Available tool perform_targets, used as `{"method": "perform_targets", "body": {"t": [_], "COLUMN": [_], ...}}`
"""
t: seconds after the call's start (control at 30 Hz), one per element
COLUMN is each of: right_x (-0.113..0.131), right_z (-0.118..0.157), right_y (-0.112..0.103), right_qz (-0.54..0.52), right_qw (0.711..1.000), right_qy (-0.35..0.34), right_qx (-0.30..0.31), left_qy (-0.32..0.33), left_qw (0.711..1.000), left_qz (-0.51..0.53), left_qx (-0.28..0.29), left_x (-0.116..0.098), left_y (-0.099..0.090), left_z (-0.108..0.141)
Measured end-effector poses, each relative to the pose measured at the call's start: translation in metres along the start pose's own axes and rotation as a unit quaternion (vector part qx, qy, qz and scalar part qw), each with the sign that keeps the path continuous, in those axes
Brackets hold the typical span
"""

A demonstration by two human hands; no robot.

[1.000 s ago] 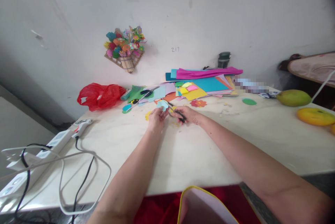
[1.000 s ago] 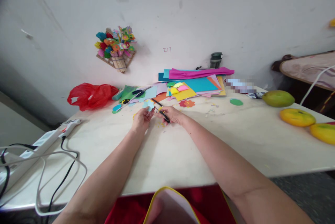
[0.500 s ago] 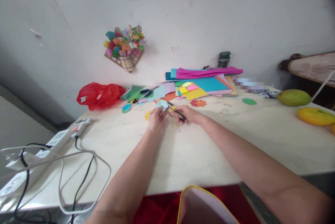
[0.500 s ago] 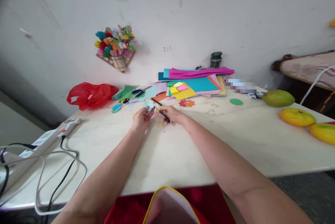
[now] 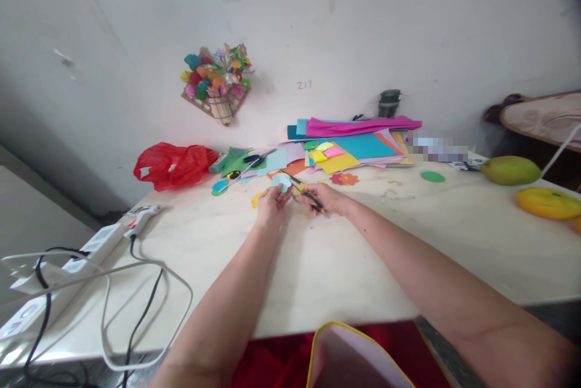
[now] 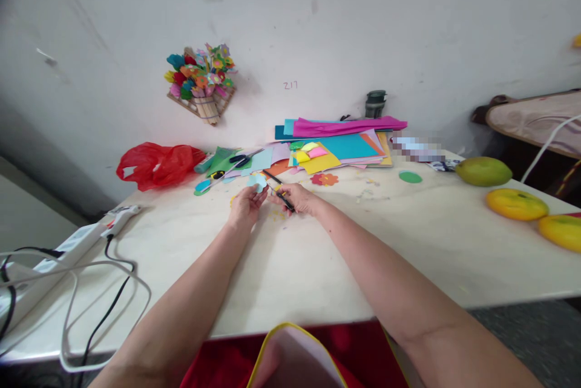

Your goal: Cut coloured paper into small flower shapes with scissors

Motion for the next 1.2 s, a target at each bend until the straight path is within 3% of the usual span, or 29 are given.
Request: {"method": "perform_targets", "body": {"t": [0.3, 0.6, 1.2], "right_x": [0.0023, 0.0052, 0.0016], "right_z": [0.0017, 0.0018, -0.0009], "right_y": [0.0005, 0.0040, 0.0054], "right_qz": [-0.002, 0.009, 0.001], "right_qw": [1.000, 1.000, 1.000], "right_qy": [0.022, -0.003, -0.023], "right_qx": [-0.022, -0.029, 0.000], "left_qy": [0.004, 0.008, 0.016], "left_qw": [1.000, 1.000, 1.000], "left_qz": [0.001, 0.003, -0.003], "left_qx": [-0.003, -0.005, 0.001], "left_x": [-0.0004, -0.0014, -0.0010], "left_y": [-0.0008, -0.0011, -0.0001], "left_z": [0.0010, 0.0001, -0.0005]}}
Point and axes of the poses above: each hand's wrist, its own z-axis away from the middle knuckle, its own y-axis out of the palm, x = y × z, the point moved 9 cm from there along -z, towards the middle knuckle, and after that the axes turned 13 degrees about -x, right-handed, at the moved point
